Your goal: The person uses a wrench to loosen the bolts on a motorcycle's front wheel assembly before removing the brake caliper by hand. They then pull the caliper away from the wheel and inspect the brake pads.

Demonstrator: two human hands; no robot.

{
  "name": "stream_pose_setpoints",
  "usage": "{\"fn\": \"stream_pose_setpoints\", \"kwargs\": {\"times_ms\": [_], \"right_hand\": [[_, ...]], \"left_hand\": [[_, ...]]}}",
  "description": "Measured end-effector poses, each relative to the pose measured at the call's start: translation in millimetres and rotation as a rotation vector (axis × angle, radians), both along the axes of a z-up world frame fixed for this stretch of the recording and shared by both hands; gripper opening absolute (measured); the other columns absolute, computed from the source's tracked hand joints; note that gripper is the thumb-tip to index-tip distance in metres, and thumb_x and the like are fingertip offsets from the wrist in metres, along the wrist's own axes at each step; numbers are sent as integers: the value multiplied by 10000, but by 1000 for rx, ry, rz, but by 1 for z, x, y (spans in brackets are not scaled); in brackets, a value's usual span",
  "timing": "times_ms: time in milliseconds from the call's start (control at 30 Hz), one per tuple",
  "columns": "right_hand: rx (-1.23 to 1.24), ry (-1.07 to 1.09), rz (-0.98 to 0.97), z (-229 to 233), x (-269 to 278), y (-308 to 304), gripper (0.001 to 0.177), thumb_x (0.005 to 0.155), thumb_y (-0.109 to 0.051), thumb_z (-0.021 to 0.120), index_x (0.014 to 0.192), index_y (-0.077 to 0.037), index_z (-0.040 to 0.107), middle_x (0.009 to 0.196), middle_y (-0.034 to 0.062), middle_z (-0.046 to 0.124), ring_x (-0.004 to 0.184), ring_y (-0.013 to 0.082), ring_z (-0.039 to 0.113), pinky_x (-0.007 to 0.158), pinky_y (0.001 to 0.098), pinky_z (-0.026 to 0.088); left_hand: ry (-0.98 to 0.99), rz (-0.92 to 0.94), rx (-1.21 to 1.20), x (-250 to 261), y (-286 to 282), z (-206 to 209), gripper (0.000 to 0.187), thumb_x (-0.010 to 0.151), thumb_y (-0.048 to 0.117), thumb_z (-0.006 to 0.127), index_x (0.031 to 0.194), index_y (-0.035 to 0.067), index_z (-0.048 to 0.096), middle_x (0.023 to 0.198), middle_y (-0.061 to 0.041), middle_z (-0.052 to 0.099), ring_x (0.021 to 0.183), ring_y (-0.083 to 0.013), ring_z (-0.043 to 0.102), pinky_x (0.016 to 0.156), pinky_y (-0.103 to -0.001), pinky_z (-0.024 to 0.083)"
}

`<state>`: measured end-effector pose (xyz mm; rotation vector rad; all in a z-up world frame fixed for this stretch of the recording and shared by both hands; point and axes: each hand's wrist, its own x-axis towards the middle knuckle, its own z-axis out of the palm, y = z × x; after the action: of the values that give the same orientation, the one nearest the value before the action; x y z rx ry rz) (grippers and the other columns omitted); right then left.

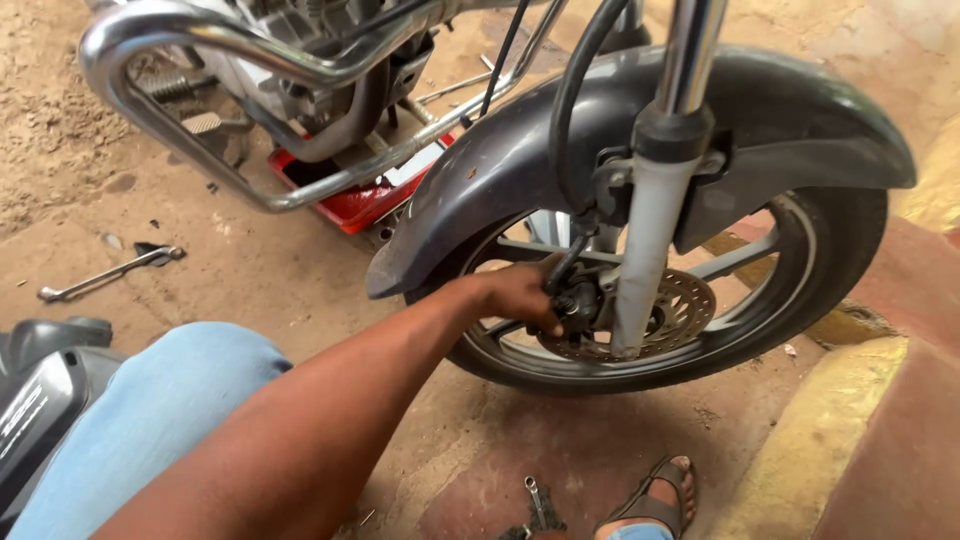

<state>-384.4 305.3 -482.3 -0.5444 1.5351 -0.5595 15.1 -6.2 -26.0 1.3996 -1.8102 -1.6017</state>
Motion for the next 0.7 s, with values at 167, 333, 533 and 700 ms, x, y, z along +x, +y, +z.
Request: {"fn": "stream_pose_setpoints", "kwargs": {"times_ms": [167,333,533,700], "right_hand": [[-128,-57,-74,17,3,-80,260,951,-268,651,1044,-28,688,992,152,680,889,276,634,765,428,470],[-261,-110,-172,120,43,-165,293,981,-282,631,1120,-28,677,1110,167,696,1018,288,664,875,444,496],[-323,-530,-320,398,200,-211,362,1049,-286,449,1283,-61,610,1210,150,701,1066,300,696,970,507,545],[-295,-607,-342,418,262,-217,436,1077,-348,326,1333,-71,543,1243,164,676,1121,345,674,965,531,540]], "left_hand": [[-120,-57,149,-3,4,41,488,734,219,803,1154,-21,737,1126,-208,789,1032,-311,757,926,-436,580],[-273,-248,85,-4,-14,41,506,715,263,824,1171,49,765,1171,-158,785,1095,-276,714,973,-410,523],[148,-31,-122,10,-2,-21,938,692,245,897,1456,129,366,1242,-145,721,1162,-286,682,993,-391,532],[-311,-131,83,3,-1,43,466,729,285,794,1137,60,789,1102,-127,789,1036,-271,713,926,-402,518]]}}
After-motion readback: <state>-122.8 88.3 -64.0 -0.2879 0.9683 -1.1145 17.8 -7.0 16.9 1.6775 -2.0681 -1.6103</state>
